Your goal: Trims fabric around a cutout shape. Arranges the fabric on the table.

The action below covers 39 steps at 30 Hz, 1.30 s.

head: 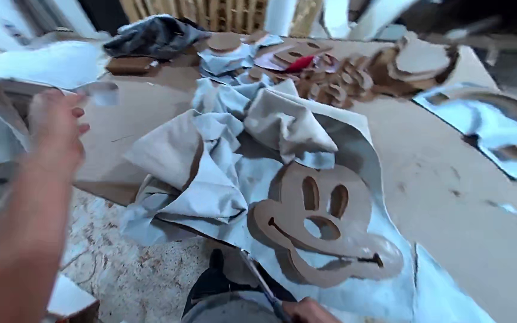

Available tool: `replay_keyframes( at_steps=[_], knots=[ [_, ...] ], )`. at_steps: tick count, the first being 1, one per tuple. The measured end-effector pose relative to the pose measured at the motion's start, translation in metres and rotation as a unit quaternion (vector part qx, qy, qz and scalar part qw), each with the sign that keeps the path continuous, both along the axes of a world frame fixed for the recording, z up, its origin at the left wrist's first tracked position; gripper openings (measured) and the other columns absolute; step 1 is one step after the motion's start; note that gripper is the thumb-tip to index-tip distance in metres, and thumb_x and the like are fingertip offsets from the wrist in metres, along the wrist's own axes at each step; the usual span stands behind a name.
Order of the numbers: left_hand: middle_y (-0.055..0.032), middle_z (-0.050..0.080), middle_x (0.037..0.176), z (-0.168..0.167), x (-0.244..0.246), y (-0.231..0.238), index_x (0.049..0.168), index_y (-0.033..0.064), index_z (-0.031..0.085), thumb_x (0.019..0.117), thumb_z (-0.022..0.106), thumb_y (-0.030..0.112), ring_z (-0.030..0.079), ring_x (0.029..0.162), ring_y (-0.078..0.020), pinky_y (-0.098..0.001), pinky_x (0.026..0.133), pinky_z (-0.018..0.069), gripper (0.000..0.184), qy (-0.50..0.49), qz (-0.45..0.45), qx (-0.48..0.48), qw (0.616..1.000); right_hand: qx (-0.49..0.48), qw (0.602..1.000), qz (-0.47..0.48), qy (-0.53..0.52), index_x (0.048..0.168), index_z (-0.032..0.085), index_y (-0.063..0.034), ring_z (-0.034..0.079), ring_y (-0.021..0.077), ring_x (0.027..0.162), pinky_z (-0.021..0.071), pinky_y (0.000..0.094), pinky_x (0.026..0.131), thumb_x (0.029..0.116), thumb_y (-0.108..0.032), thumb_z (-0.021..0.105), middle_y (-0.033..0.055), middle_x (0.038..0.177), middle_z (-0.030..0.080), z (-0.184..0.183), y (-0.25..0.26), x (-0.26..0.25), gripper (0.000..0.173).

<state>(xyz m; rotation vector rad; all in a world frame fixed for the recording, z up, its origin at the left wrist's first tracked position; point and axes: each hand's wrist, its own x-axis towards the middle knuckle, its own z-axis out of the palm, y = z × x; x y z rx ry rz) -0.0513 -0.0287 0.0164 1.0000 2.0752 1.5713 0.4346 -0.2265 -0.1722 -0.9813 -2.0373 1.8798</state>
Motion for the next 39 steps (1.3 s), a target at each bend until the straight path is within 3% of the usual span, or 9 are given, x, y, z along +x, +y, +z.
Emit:
replay_keyframes(
  at_steps=[2, 3, 5, 9, 12, 16, 22, 28, 39],
  knots=[
    [-0.0172, 0.047, 0.152, -0.056, 0.065, -0.018, 0.153, -0.0004, 0.033, 0.1008, 0.059, 0.024, 0.052, 0.136, -0.0216, -0.039, 0.109, 0.0484, 0.063, 0.203, -0.188, 0.031, 0.96, -0.035, 0.997, -0.062, -0.003, 0.095, 0.069, 0.0033, 0.063, 0.0166, 0.063, 0.0529, 0.0401, 0.06, 0.0924, -0.061, 0.061, 0.0091, 0.073, 0.066, 0.006, -0.013, 0.005, 0.065],
    [-0.0226, 0.053, 0.146, -0.079, 0.096, -0.027, 0.144, -0.0075, 0.044, 0.0999, 0.057, 0.022, 0.054, 0.134, -0.0269, -0.043, 0.11, 0.0469, 0.055, 0.311, -0.289, 0.067, 0.903, -0.061, 0.993, -0.098, -0.001, 0.094, 0.068, 0.0022, 0.061, 0.0133, 0.061, 0.0522, 0.0364, 0.059, 0.0921, -0.063, 0.06, 0.0062, 0.071, 0.065, 0.008, -0.02, 0.005, 0.066],
    [-0.014, 0.07, 0.127, -0.119, 0.152, -0.037, 0.121, 0.0044, 0.071, 0.0965, 0.055, 0.023, 0.064, 0.123, -0.0291, -0.0525, 0.105, 0.0495, 0.035, 0.46, -0.469, 0.119, 0.745, -0.129, 0.979, -0.154, 0.024, 0.091, 0.067, -0.0056, 0.059, 0.0062, 0.059, 0.0508, 0.028, 0.056, 0.0894, -0.071, 0.06, -0.0019, 0.069, 0.062, 0.01, -0.037, 0.006, 0.065],
    [-0.014, 0.061, 0.143, -0.187, 0.179, -0.023, 0.146, 0.021, 0.059, 0.0984, 0.063, 0.037, 0.052, 0.138, -0.0359, -0.0643, 0.117, 0.0332, 0.05, 0.527, -0.662, 0.001, 0.533, -0.23, 0.955, -0.178, 0.063, 0.088, 0.066, -0.0151, 0.058, 0.0047, 0.056, 0.049, 0.0239, 0.053, 0.0862, -0.079, 0.057, -0.0059, 0.066, 0.062, 0.01, -0.061, -0.008, 0.065],
    [-0.0133, 0.069, 0.127, -0.202, 0.136, -0.003, 0.124, 0.0144, 0.071, 0.0993, 0.058, 0.037, 0.061, 0.126, -0.034, -0.0592, 0.113, 0.0406, 0.036, 0.559, -0.632, -0.012, 0.537, -0.257, 0.95, -0.171, 0.052, 0.085, 0.066, -0.0144, 0.058, 0.0053, 0.055, 0.0484, 0.0243, 0.052, 0.0876, -0.079, 0.054, -0.0051, 0.065, 0.062, -0.001, -0.071, -0.02, 0.066],
    [-0.0153, 0.065, 0.135, -0.206, 0.115, -0.032, 0.106, 0.009, 0.076, 0.0893, 0.059, 0.028, 0.057, 0.133, -0.0356, -0.0616, 0.113, 0.0397, 0.03, 0.567, -0.585, 0.083, 0.574, -0.286, 0.941, -0.163, 0.077, 0.083, 0.066, -0.0161, 0.058, 0.0063, 0.054, 0.0483, 0.0242, 0.05, 0.0882, -0.08, 0.051, -0.0043, 0.065, 0.062, -0.025, -0.075, -0.043, 0.066],
    [-0.0058, 0.067, 0.134, -0.235, 0.126, -0.064, 0.112, 0.0198, 0.075, 0.0956, 0.057, 0.048, 0.048, 0.142, -0.0291, -0.0632, 0.122, 0.0225, 0.037, 0.558, -0.631, 0.165, 0.513, -0.308, 0.93, -0.159, 0.121, 0.084, 0.065, -0.017, 0.058, 0.0054, 0.051, 0.0477, 0.0217, 0.047, 0.0877, -0.083, 0.048, -0.004, 0.065, 0.063, -0.046, -0.06, -0.06, 0.069],
    [-0.0021, 0.071, 0.117, -0.234, 0.122, -0.06, 0.107, 0.0214, 0.076, 0.0914, 0.06, 0.053, 0.053, 0.136, -0.0266, -0.0669, 0.121, 0.0173, 0.039, 0.561, -0.611, 0.144, 0.54, -0.322, 0.925, -0.162, 0.121, 0.085, 0.065, -0.0166, 0.058, 0.0059, 0.05, 0.0463, 0.0212, 0.044, 0.0863, -0.084, 0.049, -0.0032, 0.065, 0.063, -0.05, -0.055, -0.068, 0.069],
    [-0.0025, 0.074, 0.097, -0.243, 0.119, -0.062, 0.09, 0.0145, 0.075, 0.0979, 0.059, 0.023, 0.061, 0.126, -0.0281, -0.0656, 0.122, 0.0213, 0.02, 0.515, -0.608, 0.251, 0.549, -0.322, 0.914, -0.201, 0.144, 0.084, 0.066, -0.0166, 0.059, 0.0053, 0.05, 0.0467, 0.0202, 0.044, 0.0866, -0.083, 0.051, -0.0032, 0.063, 0.063, -0.04, -0.061, -0.081, 0.068]
  ],
)
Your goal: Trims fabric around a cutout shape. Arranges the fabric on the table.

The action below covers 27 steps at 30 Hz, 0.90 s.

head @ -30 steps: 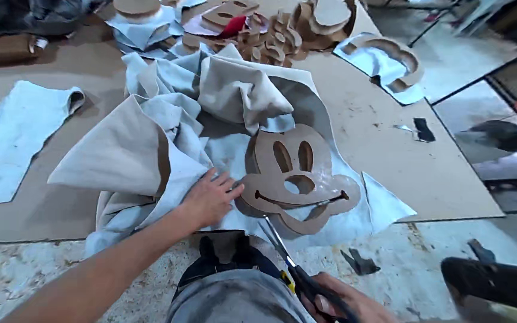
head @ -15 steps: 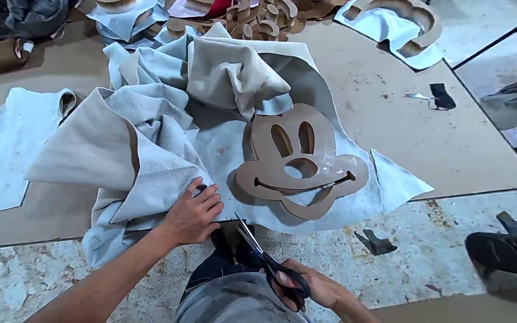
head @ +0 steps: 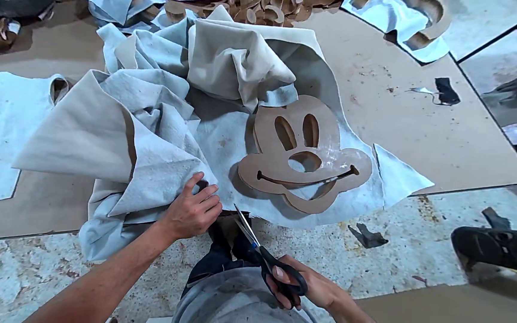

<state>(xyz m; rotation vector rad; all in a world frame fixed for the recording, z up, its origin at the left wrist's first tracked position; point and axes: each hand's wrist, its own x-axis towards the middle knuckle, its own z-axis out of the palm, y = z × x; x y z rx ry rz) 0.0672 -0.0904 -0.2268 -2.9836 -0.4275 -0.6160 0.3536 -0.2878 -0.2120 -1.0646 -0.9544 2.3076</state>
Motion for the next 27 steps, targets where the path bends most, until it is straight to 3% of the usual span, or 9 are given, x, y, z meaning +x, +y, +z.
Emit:
replay_keyframes(
  at_steps=[7, 19, 23, 27],
  knots=[
    [-0.0017, 0.074, 0.103, -0.013, -0.009, -0.014, 0.099, 0.0142, 0.077, 0.1006, 0.06, 0.02, 0.063, 0.122, -0.0237, -0.0645, 0.121, 0.0244, 0.017, -0.039, 0.019, 0.009, 0.999, 0.009, 0.998, -0.041, -0.046, 0.083, 0.066, -0.0167, 0.057, 0.0048, 0.048, 0.0443, 0.0201, 0.042, 0.0896, -0.08, 0.049, -0.0038, 0.063, 0.063, 0.005, 0.014, -0.034, 0.066],
    [-0.0014, 0.074, 0.096, -0.023, -0.012, -0.015, 0.099, 0.0133, 0.077, 0.1001, 0.065, 0.022, 0.066, 0.114, -0.0223, -0.063, 0.118, 0.0326, 0.015, -0.102, 0.047, -0.045, 0.993, -0.026, 0.985, -0.125, -0.114, 0.083, 0.065, -0.0154, 0.054, 0.0049, 0.044, 0.0436, 0.0206, 0.041, 0.0942, -0.062, 0.061, -0.0047, 0.058, 0.059, 0.008, 0.013, -0.063, 0.048],
    [-0.0002, 0.074, 0.097, -0.026, -0.012, -0.017, 0.101, 0.0138, 0.077, 0.1002, 0.065, 0.022, 0.067, 0.112, -0.02, -0.0611, 0.118, 0.0341, 0.015, -0.114, 0.052, -0.056, 0.991, -0.035, 0.985, -0.12, -0.114, 0.085, 0.064, -0.0139, 0.056, 0.0064, 0.046, 0.044, 0.0216, 0.041, 0.0953, -0.065, 0.057, -0.0028, 0.059, 0.061, 0.007, 0.03, -0.069, 0.053],
    [0.0002, 0.074, 0.097, -0.027, -0.011, -0.017, 0.102, 0.0141, 0.077, 0.1014, 0.063, 0.023, 0.068, 0.11, -0.0181, -0.059, 0.118, 0.0364, 0.016, -0.121, 0.063, -0.075, 0.988, -0.034, 0.98, -0.124, -0.149, 0.086, 0.064, -0.0129, 0.055, 0.0078, 0.045, 0.045, 0.0232, 0.042, 0.1001, -0.056, 0.054, -0.0026, 0.059, 0.06, 0.008, 0.037, -0.078, 0.046]
  ],
)
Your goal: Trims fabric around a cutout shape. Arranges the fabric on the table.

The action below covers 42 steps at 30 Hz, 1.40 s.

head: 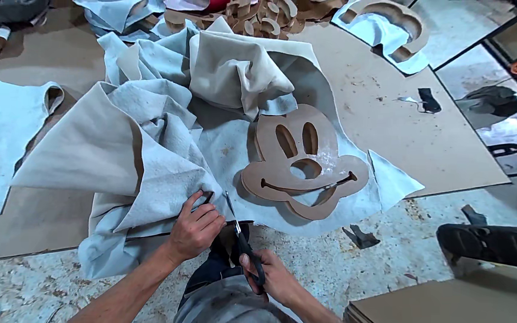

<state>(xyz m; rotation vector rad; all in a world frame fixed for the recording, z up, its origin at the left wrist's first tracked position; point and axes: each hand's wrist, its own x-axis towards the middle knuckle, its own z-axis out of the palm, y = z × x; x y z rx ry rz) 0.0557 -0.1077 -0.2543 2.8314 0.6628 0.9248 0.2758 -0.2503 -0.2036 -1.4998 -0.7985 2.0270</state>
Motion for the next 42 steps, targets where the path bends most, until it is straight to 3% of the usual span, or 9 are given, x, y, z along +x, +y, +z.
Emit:
replay_keyframes(
  at_steps=[22, 25, 27, 30, 31, 33, 36, 39, 42],
  knots=[
    [0.0003, 0.074, 0.1, 0.008, -0.008, -0.005, 0.102, 0.0148, 0.073, 0.1016, 0.061, 0.025, 0.069, 0.111, -0.0168, -0.0542, 0.116, 0.0424, 0.015, -0.002, 0.021, -0.078, 0.997, -0.018, 0.996, -0.084, 0.031, 0.089, 0.063, -0.0056, 0.056, 0.0112, 0.045, 0.0475, 0.026, 0.041, 0.1063, -0.044, 0.052, 0.002, 0.061, 0.06, -0.001, 0.056, -0.024, 0.044],
    [0.0014, 0.073, 0.096, 0.032, -0.005, -0.003, 0.097, 0.0168, 0.073, 0.1021, 0.056, 0.028, 0.07, 0.106, -0.016, -0.0502, 0.112, 0.0455, 0.021, 0.072, 0.023, -0.086, 0.993, -0.009, 0.996, -0.081, 0.028, 0.091, 0.065, -0.006, 0.056, 0.011, 0.046, 0.0481, 0.0261, 0.042, 0.1045, -0.045, 0.055, 0.0015, 0.062, 0.061, -0.001, 0.053, -0.026, 0.043],
    [0.0012, 0.075, 0.092, 0.063, 0.007, 0.01, 0.093, 0.0166, 0.075, 0.0983, 0.054, 0.03, 0.07, 0.093, -0.0138, -0.0407, 0.097, 0.0523, 0.025, 0.048, 0.034, -0.099, 0.993, -0.007, 0.996, -0.081, 0.026, 0.092, 0.065, -0.0067, 0.057, 0.0113, 0.048, 0.0486, 0.0265, 0.044, 0.1037, -0.047, 0.055, 0.0014, 0.064, 0.062, 0.001, 0.053, -0.027, 0.043],
    [-0.0052, 0.076, 0.107, 0.099, 0.031, 0.055, 0.113, 0.0125, 0.075, 0.0983, 0.049, 0.03, 0.072, 0.102, -0.0227, -0.0481, 0.091, 0.0556, 0.035, 0.079, 0.066, -0.061, 0.993, -0.003, 0.994, -0.108, 0.022, 0.091, 0.065, -0.0078, 0.057, 0.0112, 0.048, 0.0477, 0.0264, 0.044, 0.1022, -0.051, 0.054, 0.0016, 0.064, 0.062, 0.003, 0.053, -0.034, 0.046],
    [-0.007, 0.073, 0.118, 0.103, 0.037, 0.073, 0.123, 0.0133, 0.073, 0.0998, 0.048, 0.033, 0.068, 0.113, -0.0267, -0.0537, 0.099, 0.0509, 0.039, 0.133, 0.072, -0.056, 0.987, -0.003, 0.993, -0.117, 0.018, 0.091, 0.065, -0.008, 0.057, 0.0107, 0.048, 0.0477, 0.026, 0.044, 0.1022, -0.052, 0.054, 0.0012, 0.063, 0.062, 0.006, 0.053, -0.037, 0.047],
    [-0.0096, 0.066, 0.136, 0.106, 0.04, 0.105, 0.133, 0.0146, 0.068, 0.1018, 0.047, 0.042, 0.055, 0.135, -0.0325, -0.0643, 0.118, 0.0293, 0.046, 0.281, 0.068, -0.089, 0.953, 0.001, 0.991, -0.134, 0.0, 0.089, 0.065, -0.0084, 0.057, 0.0097, 0.048, 0.0482, 0.0259, 0.045, 0.1019, -0.054, 0.052, 0.0001, 0.062, 0.062, 0.007, 0.055, -0.042, 0.049],
    [-0.0063, 0.062, 0.143, 0.098, 0.024, 0.126, 0.12, 0.0176, 0.075, 0.1027, 0.039, 0.049, 0.04, 0.148, -0.0311, -0.0631, 0.126, 0.006, 0.051, 0.426, 0.038, -0.144, 0.893, 0.005, 0.988, -0.152, -0.009, 0.088, 0.065, -0.0088, 0.057, 0.0095, 0.048, 0.048, 0.0257, 0.044, 0.1015, -0.056, 0.05, -0.0004, 0.061, 0.061, 0.01, 0.059, -0.052, 0.051],
    [-0.0087, 0.054, 0.152, 0.08, 0.002, 0.125, 0.113, 0.0157, 0.076, 0.1018, 0.035, 0.047, 0.029, 0.154, -0.0316, -0.061, 0.126, 0.0046, 0.053, 0.402, 0.012, -0.157, 0.902, 0.008, 0.985, -0.171, -0.001, 0.087, 0.065, -0.0099, 0.056, 0.008, 0.047, 0.0455, 0.0235, 0.043, 0.1007, -0.056, 0.05, -0.0013, 0.06, 0.061, 0.009, 0.066, -0.058, 0.05],
    [-0.008, 0.055, 0.152, 0.063, -0.009, 0.122, 0.107, 0.0146, 0.076, 0.0998, 0.035, 0.046, 0.034, 0.152, -0.0298, -0.0603, 0.126, 0.0123, 0.052, 0.331, 0.018, -0.143, 0.932, 0.003, 0.984, -0.177, -0.017, 0.086, 0.064, -0.0111, 0.055, 0.007, 0.048, 0.0457, 0.0234, 0.045, 0.0988, -0.055, 0.055, -0.0026, 0.06, 0.06, 0.004, 0.069, -0.06, 0.046]
  ],
)
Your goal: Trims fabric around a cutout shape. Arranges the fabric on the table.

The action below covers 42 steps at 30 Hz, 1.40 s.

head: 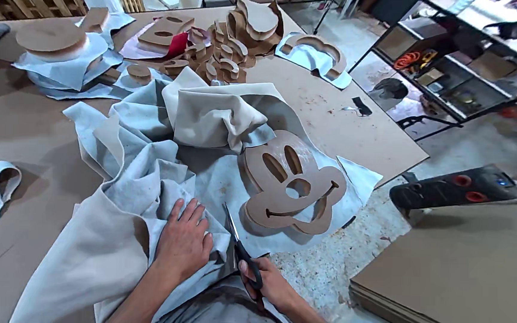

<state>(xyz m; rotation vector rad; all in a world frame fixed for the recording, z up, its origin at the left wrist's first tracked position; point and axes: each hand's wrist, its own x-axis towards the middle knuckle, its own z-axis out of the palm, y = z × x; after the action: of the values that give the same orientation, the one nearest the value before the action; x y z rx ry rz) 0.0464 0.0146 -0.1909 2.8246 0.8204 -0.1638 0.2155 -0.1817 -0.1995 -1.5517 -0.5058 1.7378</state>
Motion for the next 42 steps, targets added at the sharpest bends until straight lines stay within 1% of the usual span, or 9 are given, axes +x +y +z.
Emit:
replay_keyframes(
  at_steps=[5, 11, 17, 23, 27, 30, 36, 38, 42],
  knots=[
    [-0.007, 0.055, 0.152, -0.003, -0.002, 0.003, 0.105, 0.0131, 0.076, 0.0996, 0.036, 0.046, 0.037, 0.151, -0.0295, -0.0613, 0.125, 0.0153, 0.052, -0.012, 0.001, -0.005, 1.0, -0.017, 0.999, 0.017, -0.028, 0.089, 0.066, -0.0113, 0.055, 0.0077, 0.048, 0.0451, 0.0243, 0.045, 0.0972, -0.054, 0.061, -0.0022, 0.061, 0.06, 0.001, 0.002, -0.001, 0.044],
    [-0.0062, 0.056, 0.151, -0.009, -0.006, 0.002, 0.098, 0.0129, 0.075, 0.0996, 0.035, 0.044, 0.041, 0.149, -0.029, -0.0614, 0.124, 0.0193, 0.051, -0.043, -0.009, 0.02, 0.999, 0.0, 1.0, -0.002, 0.021, 0.086, 0.065, -0.011, 0.057, 0.0083, 0.048, 0.0461, 0.0243, 0.044, 0.0991, -0.057, 0.054, -0.0012, 0.061, 0.062, 0.001, 0.032, 0.005, 0.049],
    [-0.0057, 0.056, 0.151, -0.012, -0.008, 0.002, 0.095, 0.0142, 0.074, 0.0992, 0.033, 0.044, 0.041, 0.149, -0.0294, -0.0614, 0.124, 0.0197, 0.051, -0.05, -0.017, 0.032, 0.998, -0.008, 1.0, -0.016, -0.008, 0.083, 0.065, -0.0118, 0.053, 0.0059, 0.046, 0.0417, 0.0224, 0.043, 0.0992, -0.051, 0.059, -0.0025, 0.06, 0.061, 0.002, 0.034, -0.003, 0.042],
    [-0.0063, 0.057, 0.15, -0.012, -0.009, 0.002, 0.093, 0.0141, 0.074, 0.0987, 0.033, 0.043, 0.042, 0.148, -0.0295, -0.062, 0.123, 0.02, 0.051, -0.05, -0.025, 0.036, 0.998, 0.0, 0.999, -0.043, 0.03, 0.088, 0.064, -0.0097, 0.056, 0.0084, 0.048, 0.0458, 0.0241, 0.044, 0.1021, -0.052, 0.051, -0.001, 0.062, 0.061, 0.003, 0.059, 0.002, 0.046],
    [-0.0065, 0.057, 0.151, -0.012, -0.008, 0.002, 0.094, 0.0144, 0.075, 0.0981, 0.034, 0.044, 0.042, 0.148, -0.03, -0.0621, 0.122, 0.0206, 0.051, -0.046, -0.028, 0.04, 0.998, 0.006, 0.998, -0.055, 0.017, 0.086, 0.064, -0.011, 0.053, 0.0067, 0.046, 0.0438, 0.023, 0.042, 0.1011, -0.048, 0.057, -0.0029, 0.06, 0.059, -0.002, 0.06, -0.001, 0.041],
    [-0.007, 0.058, 0.15, -0.013, -0.009, 0.002, 0.093, 0.0144, 0.075, 0.0977, 0.034, 0.044, 0.043, 0.147, -0.0301, -0.0623, 0.122, 0.0215, 0.051, -0.056, -0.028, 0.041, 0.997, -0.003, 0.998, -0.058, 0.029, 0.086, 0.065, -0.0105, 0.054, 0.0072, 0.046, 0.0442, 0.0228, 0.042, 0.1008, -0.048, 0.058, -0.0022, 0.061, 0.059, 0.004, 0.062, 0.002, 0.041],
    [-0.0084, 0.056, 0.151, -0.013, -0.012, 0.003, 0.093, 0.0139, 0.075, 0.0979, 0.035, 0.044, 0.043, 0.148, -0.0311, -0.0642, 0.121, 0.0213, 0.05, -0.062, -0.047, 0.037, 0.996, -0.033, 0.994, -0.061, 0.085, 0.088, 0.062, -0.0094, 0.054, 0.0088, 0.045, 0.0462, 0.024, 0.041, 0.1051, -0.055, 0.043, -0.0003, 0.062, 0.059, 0.02, 0.087, 0.019, 0.053],
    [-0.0082, 0.054, 0.153, -0.011, -0.014, 0.003, 0.095, 0.0141, 0.075, 0.0979, 0.035, 0.045, 0.041, 0.149, -0.0308, -0.0644, 0.122, 0.02, 0.05, -0.053, -0.053, 0.032, 0.997, -0.032, 0.993, -0.075, 0.089, 0.087, 0.061, -0.0092, 0.053, 0.0082, 0.044, 0.0456, 0.0235, 0.04, 0.106, -0.052, 0.044, -0.0006, 0.06, 0.057, 0.021, 0.091, 0.016, 0.051],
    [-0.0083, 0.053, 0.154, -0.01, -0.013, 0.0, 0.094, 0.0133, 0.076, 0.0964, 0.037, 0.044, 0.041, 0.149, -0.0299, -0.0639, 0.122, 0.02, 0.049, -0.039, -0.053, 0.036, 0.997, -0.013, 0.994, -0.103, 0.04, 0.083, 0.062, -0.0075, 0.051, 0.0078, 0.042, 0.0427, 0.0227, 0.039, 0.1063, -0.04, 0.051, -0.0009, 0.057, 0.056, 0.015, 0.093, 0.001, 0.042]
  ],
)
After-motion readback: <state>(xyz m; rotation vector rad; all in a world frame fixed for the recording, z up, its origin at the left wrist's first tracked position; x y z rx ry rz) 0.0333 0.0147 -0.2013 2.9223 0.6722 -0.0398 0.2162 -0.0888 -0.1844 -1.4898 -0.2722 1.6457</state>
